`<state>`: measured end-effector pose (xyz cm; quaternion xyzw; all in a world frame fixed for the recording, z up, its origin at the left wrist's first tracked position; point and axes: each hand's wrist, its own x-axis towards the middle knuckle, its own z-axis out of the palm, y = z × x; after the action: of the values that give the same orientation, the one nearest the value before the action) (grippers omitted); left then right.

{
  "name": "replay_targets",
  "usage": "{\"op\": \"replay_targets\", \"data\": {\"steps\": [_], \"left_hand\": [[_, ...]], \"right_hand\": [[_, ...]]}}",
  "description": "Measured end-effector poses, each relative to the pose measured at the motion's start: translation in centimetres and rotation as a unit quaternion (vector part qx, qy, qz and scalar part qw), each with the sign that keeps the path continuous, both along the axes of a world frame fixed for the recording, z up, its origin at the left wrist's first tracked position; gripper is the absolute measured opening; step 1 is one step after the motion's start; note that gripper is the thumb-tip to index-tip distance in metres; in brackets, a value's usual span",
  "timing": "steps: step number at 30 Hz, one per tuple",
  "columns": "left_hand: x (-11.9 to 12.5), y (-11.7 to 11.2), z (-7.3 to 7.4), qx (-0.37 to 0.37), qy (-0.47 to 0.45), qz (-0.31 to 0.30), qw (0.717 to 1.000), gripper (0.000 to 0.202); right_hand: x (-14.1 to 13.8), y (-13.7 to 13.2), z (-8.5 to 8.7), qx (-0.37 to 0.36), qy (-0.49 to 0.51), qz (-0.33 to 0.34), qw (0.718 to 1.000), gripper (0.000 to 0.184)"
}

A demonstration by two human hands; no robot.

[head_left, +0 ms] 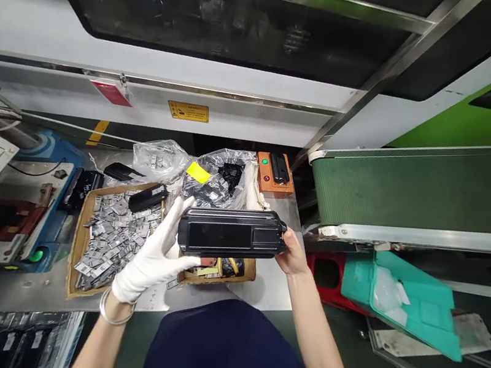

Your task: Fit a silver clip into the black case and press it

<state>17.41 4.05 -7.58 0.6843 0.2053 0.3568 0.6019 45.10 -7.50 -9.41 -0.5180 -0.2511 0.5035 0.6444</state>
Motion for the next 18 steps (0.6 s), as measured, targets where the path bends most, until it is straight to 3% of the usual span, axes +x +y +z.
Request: {"op": "replay_targets", "data": {"steps": [6, 18], "left_hand": [[0.0, 0.0, 0.3, -0.016, 0.003, 0.012, 1.0, 0.108], [-0.4, -0.7, 1.0, 0.069, 0.031, 0.026, 0.997, 0.106]], "right_hand": [[0.3, 0.7, -0.3, 0.0, 0.015, 0.016, 1.0, 0.067], [0.4, 0.2, -0.4, 0.017, 0.01, 0.048, 0.999, 0.07]]}}
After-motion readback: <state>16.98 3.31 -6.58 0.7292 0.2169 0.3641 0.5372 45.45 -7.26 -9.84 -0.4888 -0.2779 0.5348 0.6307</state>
